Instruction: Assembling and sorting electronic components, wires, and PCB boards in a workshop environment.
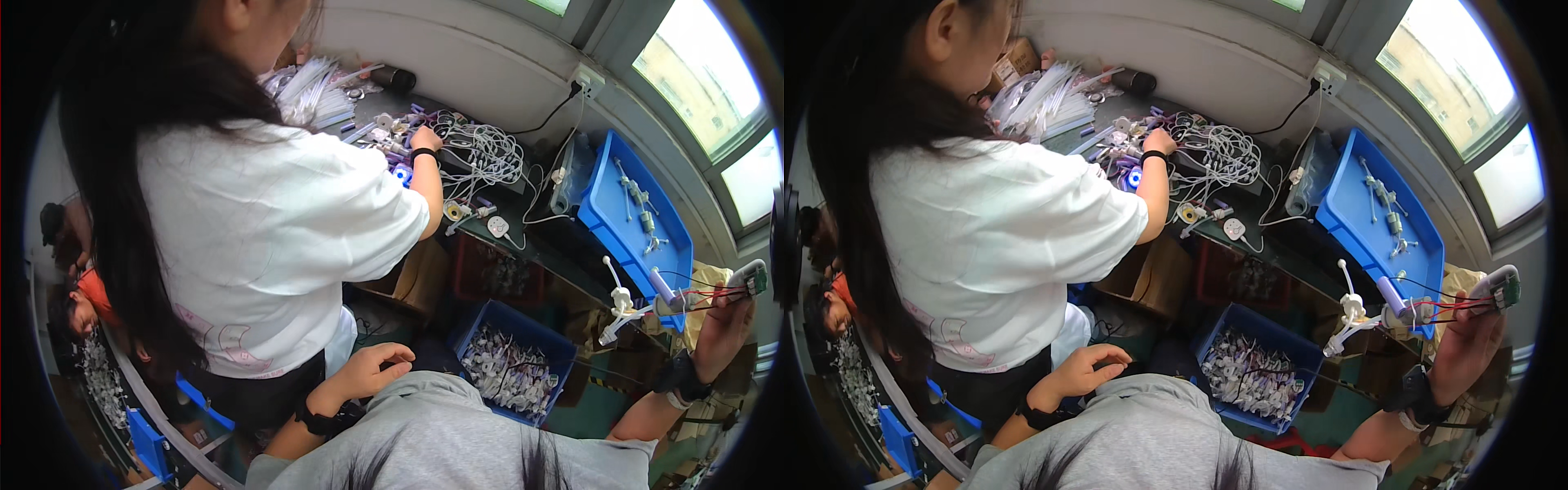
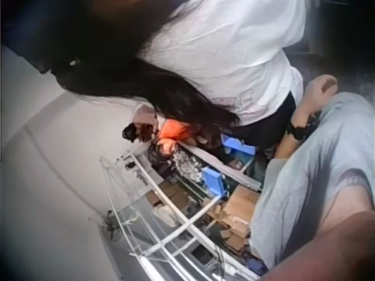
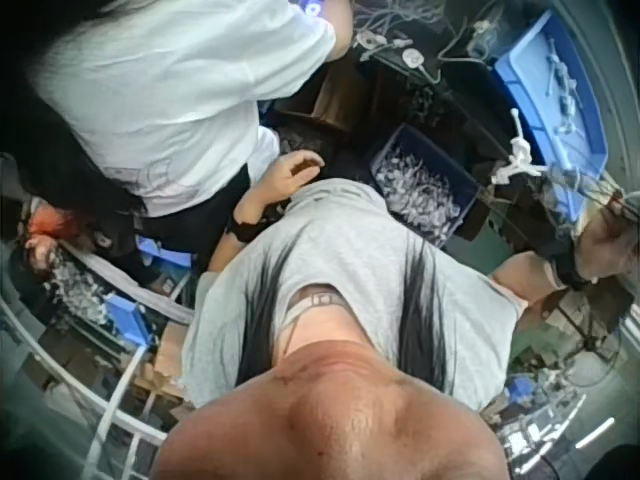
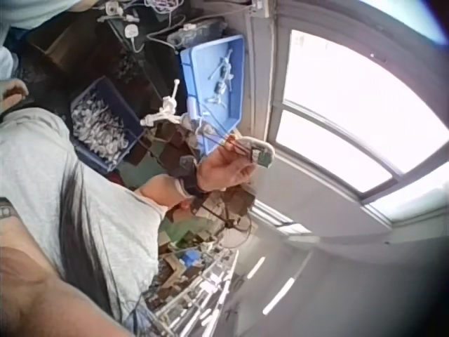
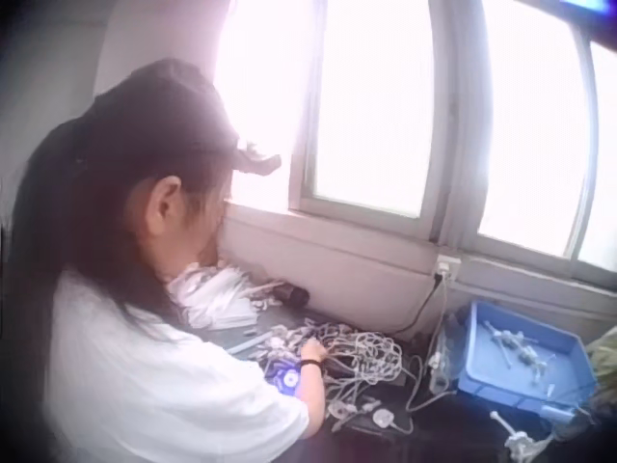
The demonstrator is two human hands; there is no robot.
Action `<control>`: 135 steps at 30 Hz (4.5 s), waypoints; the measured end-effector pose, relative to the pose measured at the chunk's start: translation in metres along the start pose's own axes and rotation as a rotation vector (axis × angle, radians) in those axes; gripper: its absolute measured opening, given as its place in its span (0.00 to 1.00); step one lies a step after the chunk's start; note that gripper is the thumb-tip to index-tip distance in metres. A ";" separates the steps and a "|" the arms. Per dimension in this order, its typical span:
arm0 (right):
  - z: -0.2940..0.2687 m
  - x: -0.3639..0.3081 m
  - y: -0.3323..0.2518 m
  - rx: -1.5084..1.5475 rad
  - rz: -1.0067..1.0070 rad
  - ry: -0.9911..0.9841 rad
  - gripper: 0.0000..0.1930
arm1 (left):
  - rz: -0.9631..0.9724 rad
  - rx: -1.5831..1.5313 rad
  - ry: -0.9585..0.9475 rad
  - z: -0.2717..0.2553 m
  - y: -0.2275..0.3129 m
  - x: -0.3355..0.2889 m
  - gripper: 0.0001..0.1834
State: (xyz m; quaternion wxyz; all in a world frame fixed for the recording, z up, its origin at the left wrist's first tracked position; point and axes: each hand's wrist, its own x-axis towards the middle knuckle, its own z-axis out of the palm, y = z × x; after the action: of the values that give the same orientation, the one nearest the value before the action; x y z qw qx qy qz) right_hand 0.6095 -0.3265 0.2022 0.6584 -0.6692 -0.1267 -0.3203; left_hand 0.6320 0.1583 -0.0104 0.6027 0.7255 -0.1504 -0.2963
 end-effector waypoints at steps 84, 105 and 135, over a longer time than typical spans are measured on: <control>0.410 -0.315 0.050 0.652 0.330 -2.156 0.08 | -0.315 -0.494 1.871 0.220 -0.052 -0.260 0.13; 0.369 -0.553 -0.125 0.843 0.472 -2.264 0.08 | -0.363 -0.700 2.672 0.549 -0.089 -0.370 0.11; 0.327 -0.695 -0.223 0.781 0.512 -2.339 0.10 | -0.170 -0.824 2.686 0.582 -0.124 -0.521 0.09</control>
State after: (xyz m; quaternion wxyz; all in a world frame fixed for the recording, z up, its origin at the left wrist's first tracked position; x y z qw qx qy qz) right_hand 0.0330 0.1861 -0.0096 0.3493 -0.3184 -0.5859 0.6582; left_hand -0.1470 0.0298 -0.0573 0.4316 0.2320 0.6719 0.5554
